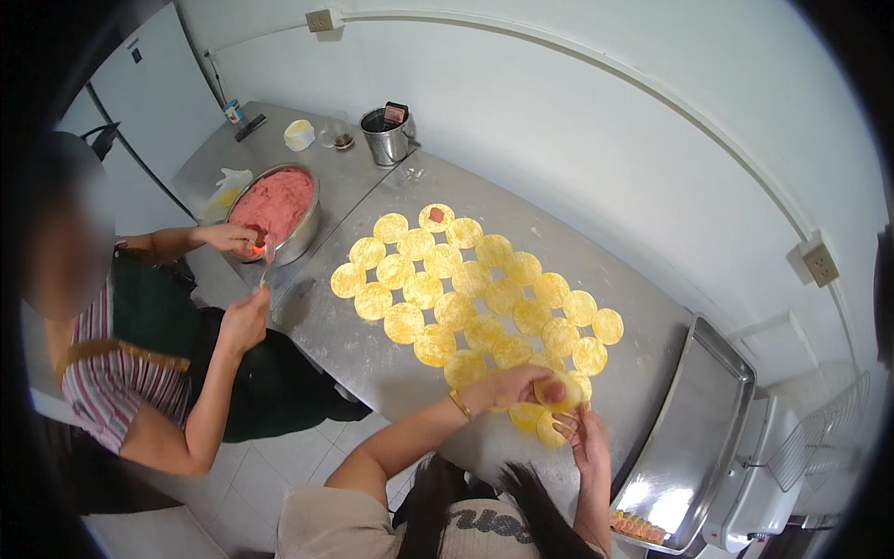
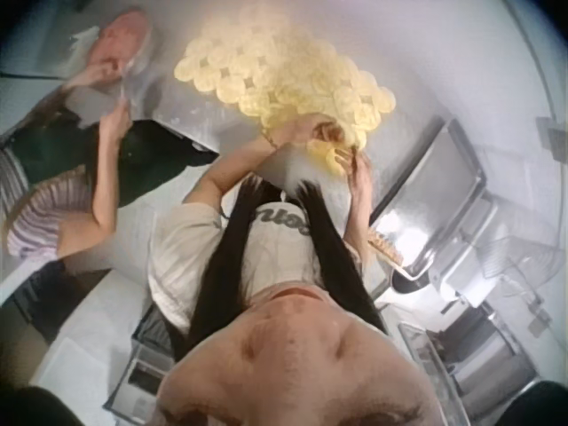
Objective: The person places a small red filling onto round yellow dough discs, folds each disc in half to enclose the filling, and places the finished pastries onto a metal tray. A coworker is visible in the background also preparing pastries.
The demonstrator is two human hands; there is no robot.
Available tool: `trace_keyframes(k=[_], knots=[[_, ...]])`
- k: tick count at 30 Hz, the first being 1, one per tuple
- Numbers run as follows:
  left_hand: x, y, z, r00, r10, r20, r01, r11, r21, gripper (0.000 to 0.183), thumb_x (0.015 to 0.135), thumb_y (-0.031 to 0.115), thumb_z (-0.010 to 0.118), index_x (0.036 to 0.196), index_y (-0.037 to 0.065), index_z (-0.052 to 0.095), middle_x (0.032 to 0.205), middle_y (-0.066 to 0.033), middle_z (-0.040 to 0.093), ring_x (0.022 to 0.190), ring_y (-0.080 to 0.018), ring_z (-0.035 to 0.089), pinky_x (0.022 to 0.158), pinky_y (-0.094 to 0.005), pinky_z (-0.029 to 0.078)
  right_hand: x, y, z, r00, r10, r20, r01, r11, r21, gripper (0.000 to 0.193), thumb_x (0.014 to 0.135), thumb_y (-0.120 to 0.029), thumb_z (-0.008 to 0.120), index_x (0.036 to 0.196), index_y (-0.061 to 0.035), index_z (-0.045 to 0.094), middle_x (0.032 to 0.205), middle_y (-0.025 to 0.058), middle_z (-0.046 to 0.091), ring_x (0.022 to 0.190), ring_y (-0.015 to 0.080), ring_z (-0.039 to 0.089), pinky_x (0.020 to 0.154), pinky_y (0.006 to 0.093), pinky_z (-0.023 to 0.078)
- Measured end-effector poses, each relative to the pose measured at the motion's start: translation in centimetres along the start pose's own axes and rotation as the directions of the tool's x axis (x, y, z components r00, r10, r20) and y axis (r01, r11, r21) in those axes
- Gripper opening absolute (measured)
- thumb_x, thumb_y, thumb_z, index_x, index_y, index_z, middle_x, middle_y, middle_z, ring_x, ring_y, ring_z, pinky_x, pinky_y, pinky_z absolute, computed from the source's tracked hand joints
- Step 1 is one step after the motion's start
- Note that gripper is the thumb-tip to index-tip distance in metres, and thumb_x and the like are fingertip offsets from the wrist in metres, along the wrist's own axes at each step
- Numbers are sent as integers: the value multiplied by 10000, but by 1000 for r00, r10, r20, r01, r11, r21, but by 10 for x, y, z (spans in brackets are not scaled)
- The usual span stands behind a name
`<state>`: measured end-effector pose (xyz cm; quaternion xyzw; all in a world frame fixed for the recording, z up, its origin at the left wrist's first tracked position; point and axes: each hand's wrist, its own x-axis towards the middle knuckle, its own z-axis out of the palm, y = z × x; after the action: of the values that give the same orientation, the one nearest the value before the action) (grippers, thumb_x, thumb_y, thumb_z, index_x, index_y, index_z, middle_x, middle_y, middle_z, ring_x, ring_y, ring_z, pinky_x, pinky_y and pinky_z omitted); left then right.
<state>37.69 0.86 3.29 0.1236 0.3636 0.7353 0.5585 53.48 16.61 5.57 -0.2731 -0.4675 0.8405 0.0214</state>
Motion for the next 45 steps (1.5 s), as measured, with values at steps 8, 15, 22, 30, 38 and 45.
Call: trace_keyframes(k=[8, 15, 22, 30, 38, 45], knots=[[-29, -89, 74, 960, 26, -279, 97, 904, 416, 299, 945, 240, 490, 1108, 5, 578, 1052, -79, 613, 920, -187, 617, 772, -323, 534, -65, 40, -52, 973, -191, -129, 175, 977, -123, 184, 924, -125, 591, 1031, 17, 635, 849, 27, 635, 765, 102, 580, 646, 254, 468], [-36, -160, 82, 857, 93, -507, 329, 659, 676, 250, 942, 161, 477, 1047, -19, 615, 964, -80, 626, 836, -145, 634, 732, -294, 549, -94, 103, -90, 925, -271, -266, 177, 927, -330, 220, 890, -100, 615, 1022, 76, 627, 901, 94, 659, 788, 142, 627, 679, 275, 526], [-65, -166, 111, 875, -16, -484, 199, 923, 328, 271, 953, 62, 482, 1197, -1, 581, 1099, -85, 632, 1009, -154, 622, 895, -292, 520, -107, 106, -96, 954, -173, -244, 137, 978, -155, 246, 885, -43, 573, 1089, 91, 608, 948, 128, 663, 801, 156, 645, 715, 266, 547], [-63, -161, 119, 917, 41, -396, 108, 932, 345, 299, 921, 24, 563, 1219, 6, 554, 1148, -82, 610, 1059, -168, 603, 930, -300, 510, -115, 87, -91, 948, -284, -142, 244, 938, -248, 230, 869, -51, 609, 1076, 42, 647, 943, 86, 677, 821, 123, 637, 726, 258, 521], [-60, -153, 119, 930, 130, -344, -22, 954, 300, 143, 913, 68, 597, 1041, 18, 556, 1039, -47, 597, 958, -126, 600, 847, -275, 518, -111, 60, -76, 932, -278, -233, 268, 960, -76, 198, 850, -43, 651, 1040, 14, 643, 924, 60, 667, 885, 120, 624, 782, 258, 502], [-61, -141, 125, 889, 300, -347, -179, 923, 339, 290, 875, 50, 636, 1135, 12, 513, 1153, -70, 544, 1014, -133, 582, 852, -288, 520, -105, 59, -66, 915, -366, -168, 296, 894, -338, 243, 812, 7, 673, 1051, 28, 628, 942, 66, 669, 849, 128, 627, 771, 269, 518]])
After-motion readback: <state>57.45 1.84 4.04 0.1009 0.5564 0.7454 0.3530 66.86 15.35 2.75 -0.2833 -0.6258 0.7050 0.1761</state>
